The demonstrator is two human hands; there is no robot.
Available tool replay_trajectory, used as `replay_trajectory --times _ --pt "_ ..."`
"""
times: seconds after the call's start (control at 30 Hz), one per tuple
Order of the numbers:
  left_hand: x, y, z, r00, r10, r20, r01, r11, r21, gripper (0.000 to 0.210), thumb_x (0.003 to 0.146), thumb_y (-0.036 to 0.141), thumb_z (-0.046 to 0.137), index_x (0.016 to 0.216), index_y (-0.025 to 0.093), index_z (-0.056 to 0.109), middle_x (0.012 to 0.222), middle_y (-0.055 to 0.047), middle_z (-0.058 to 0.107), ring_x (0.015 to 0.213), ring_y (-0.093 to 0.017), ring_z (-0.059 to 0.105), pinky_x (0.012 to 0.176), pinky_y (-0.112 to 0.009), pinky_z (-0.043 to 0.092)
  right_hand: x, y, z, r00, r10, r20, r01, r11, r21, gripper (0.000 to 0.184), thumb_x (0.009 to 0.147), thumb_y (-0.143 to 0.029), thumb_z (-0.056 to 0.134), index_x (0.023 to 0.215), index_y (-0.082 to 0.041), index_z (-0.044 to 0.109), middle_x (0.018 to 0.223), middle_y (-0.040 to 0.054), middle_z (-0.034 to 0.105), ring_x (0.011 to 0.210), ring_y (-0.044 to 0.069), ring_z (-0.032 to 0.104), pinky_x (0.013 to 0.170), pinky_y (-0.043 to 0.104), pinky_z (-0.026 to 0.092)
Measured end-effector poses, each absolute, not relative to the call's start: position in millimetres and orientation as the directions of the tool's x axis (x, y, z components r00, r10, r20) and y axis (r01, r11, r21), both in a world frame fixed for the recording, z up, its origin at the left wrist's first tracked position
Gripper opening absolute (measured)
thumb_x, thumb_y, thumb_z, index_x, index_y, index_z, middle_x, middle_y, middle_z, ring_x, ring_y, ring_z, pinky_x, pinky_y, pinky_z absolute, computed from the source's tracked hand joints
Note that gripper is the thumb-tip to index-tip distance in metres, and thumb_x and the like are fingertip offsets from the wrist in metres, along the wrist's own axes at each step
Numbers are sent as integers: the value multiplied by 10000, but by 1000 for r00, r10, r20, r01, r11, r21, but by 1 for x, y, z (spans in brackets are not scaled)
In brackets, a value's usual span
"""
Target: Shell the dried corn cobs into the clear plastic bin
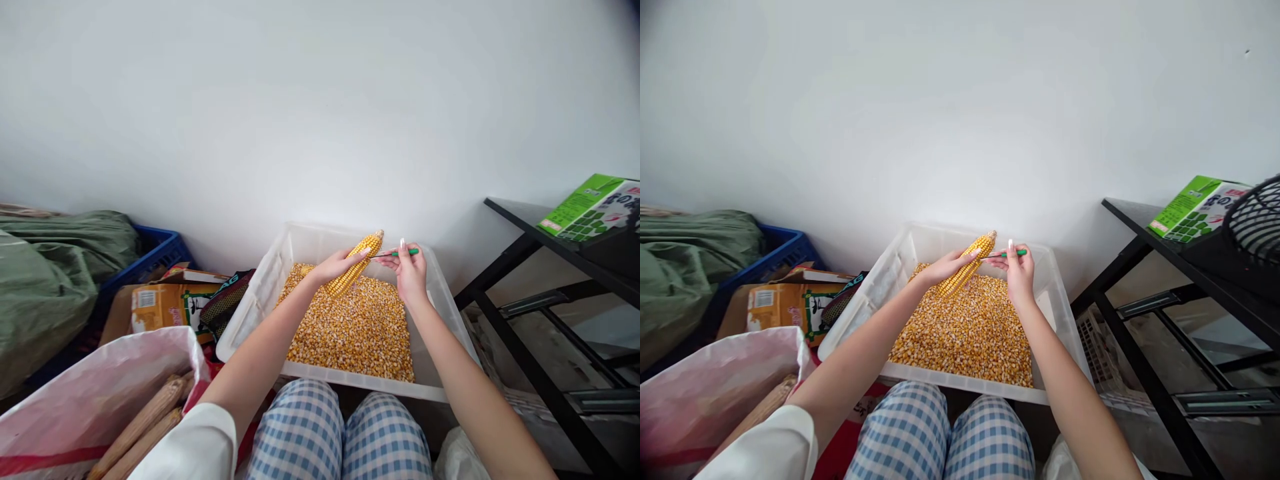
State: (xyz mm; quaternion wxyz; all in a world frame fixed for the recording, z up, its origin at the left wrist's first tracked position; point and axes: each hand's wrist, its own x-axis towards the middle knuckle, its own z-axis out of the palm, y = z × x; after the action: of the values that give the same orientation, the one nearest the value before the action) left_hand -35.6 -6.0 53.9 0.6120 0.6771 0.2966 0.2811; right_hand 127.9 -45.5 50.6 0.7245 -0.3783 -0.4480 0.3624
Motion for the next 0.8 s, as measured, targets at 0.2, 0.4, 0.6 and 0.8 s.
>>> replay_trajectory --times 0.2,0.4,0.6,0.8 --pt "-35 -4 52 674 738 41 35 -87 996 610 744 599 450 1194 190 500 844 -76 627 580 -159 586 536 -287 474 121 -50 47 313 852 420 -108 471 -875 270 749 -425 559 759 -195 418 677 -16 625 572 124 641 561 249 532" --pt "-35 -3 49 652 753 88 68 -174 982 607 761 582 435 1177 148 517 868 -84 644 649 -163 593 628 -284 465 115 -53 43 301 820 488 10 509 -861 248 758 -416 548 762 -192 441 702 -9 627 582 112 635 591 246 537" --pt "-32 0 49 666 721 191 96 -336 937 530 755 550 462 1061 141 601 999 -67 634 928 -205 555 814 -282 415 121 -47 41 261 887 381 -77 413 -908 261 752 -434 548 746 -206 420 616 -30 607 536 121 627 508 232 530" --pt "-33 -2 48 680 730 68 79 -166 983 577 760 575 442 1165 172 524 935 -83 638 711 -174 598 636 -287 467 125 -46 45 204 920 334 -120 363 -924 290 725 -446 577 741 -201 423 622 -27 615 520 125 627 492 230 526"
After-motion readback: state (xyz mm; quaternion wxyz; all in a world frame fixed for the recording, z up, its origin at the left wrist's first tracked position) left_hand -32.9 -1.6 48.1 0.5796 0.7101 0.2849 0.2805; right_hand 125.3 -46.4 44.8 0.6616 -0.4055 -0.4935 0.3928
